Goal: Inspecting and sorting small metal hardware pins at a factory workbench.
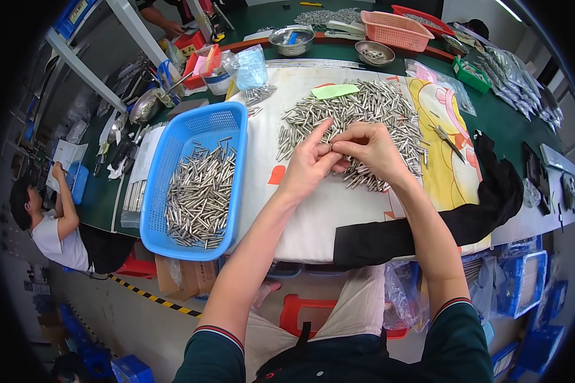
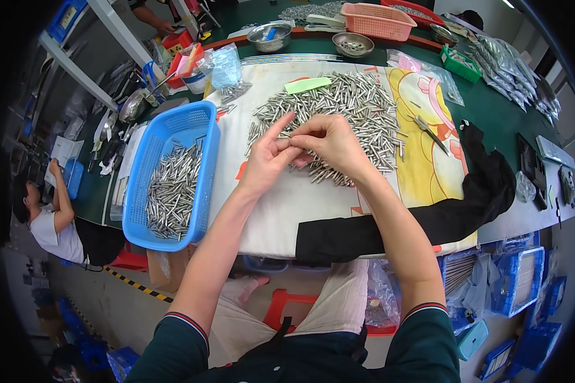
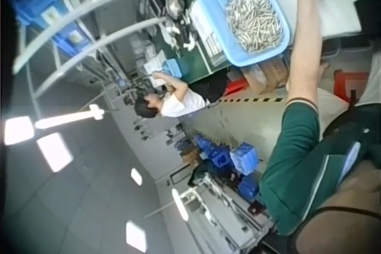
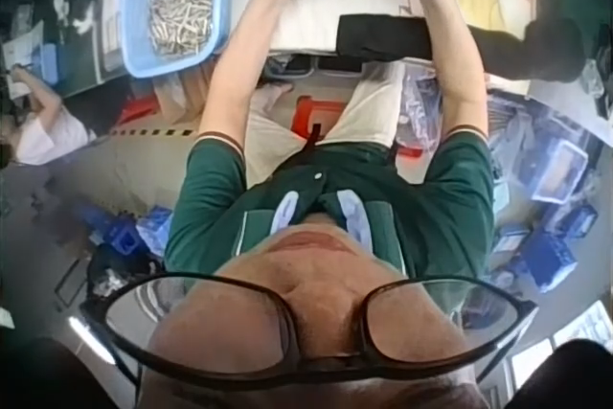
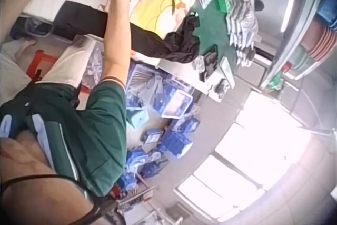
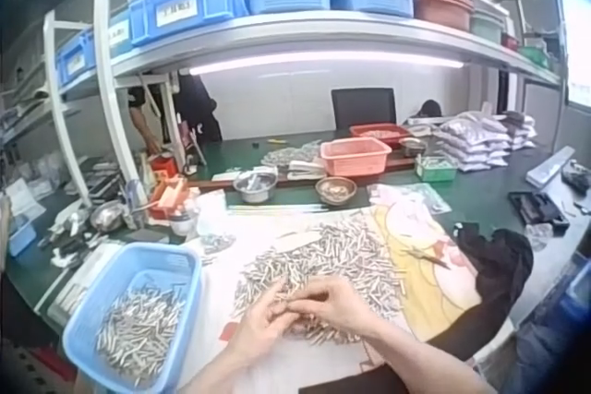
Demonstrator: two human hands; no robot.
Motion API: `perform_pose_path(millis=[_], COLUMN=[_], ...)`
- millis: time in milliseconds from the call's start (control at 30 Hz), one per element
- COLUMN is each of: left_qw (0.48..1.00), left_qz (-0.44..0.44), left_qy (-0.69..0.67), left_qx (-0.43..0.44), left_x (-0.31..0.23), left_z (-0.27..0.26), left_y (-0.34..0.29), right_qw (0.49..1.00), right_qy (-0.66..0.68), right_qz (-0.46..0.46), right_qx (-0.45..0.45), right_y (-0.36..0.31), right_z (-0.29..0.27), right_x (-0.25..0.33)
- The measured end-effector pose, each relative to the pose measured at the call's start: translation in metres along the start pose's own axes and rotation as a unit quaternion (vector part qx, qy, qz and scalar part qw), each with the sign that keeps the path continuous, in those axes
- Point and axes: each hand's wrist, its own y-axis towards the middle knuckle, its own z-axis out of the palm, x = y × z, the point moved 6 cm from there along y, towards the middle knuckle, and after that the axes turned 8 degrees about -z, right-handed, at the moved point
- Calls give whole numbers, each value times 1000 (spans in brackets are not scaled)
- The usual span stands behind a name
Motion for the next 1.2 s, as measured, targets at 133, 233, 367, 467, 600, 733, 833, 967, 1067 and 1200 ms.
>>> perform_pose_path(millis=[133, 233, 367, 467, 600, 733, 833, 967, 1067, 1200], left_qw=[996, 995, 994, 995, 989, 967, 964, 965, 964, 966], left_qz=[-73, -92, -103, -89, -75, -83, -90, -91, -79, -74], left_qy=[-49, -26, -25, -20, -59, -87, -89, -72, -94, -77], left_qx=[7, 3, 4, 43, 110, 226, 234, 237, 234, 234], left_x=[12, 17, 18, 14, 12, 10, 14, 19, 19, 19], left_z=[2, 0, -6, -5, -2, 10, 7, 8, 10, 10], left_y=[3, 7, 5, 3, 2, -5, -8, -6, -4, -6], right_qw=[989, 994, 993, 996, 962, 960, 962, 943, 955, 963], right_qy=[86, 40, 37, -72, -253, -215, -194, -271, -226, -178], right_qz=[121, 98, 105, 42, 20, 27, 41, 15, 46, 56], right_qx=[9, 23, 29, 37, 103, 175, 189, 190, 184, 194], right_y=[-6, -5, -3, 0, -1, -6, -8, -7, -9, -10], right_z=[5, 3, 8, 9, 13, 24, 33, 33, 34, 35], right_x=[-19, -23, -19, -2, 6, 3, 3, 5, 0, -5])
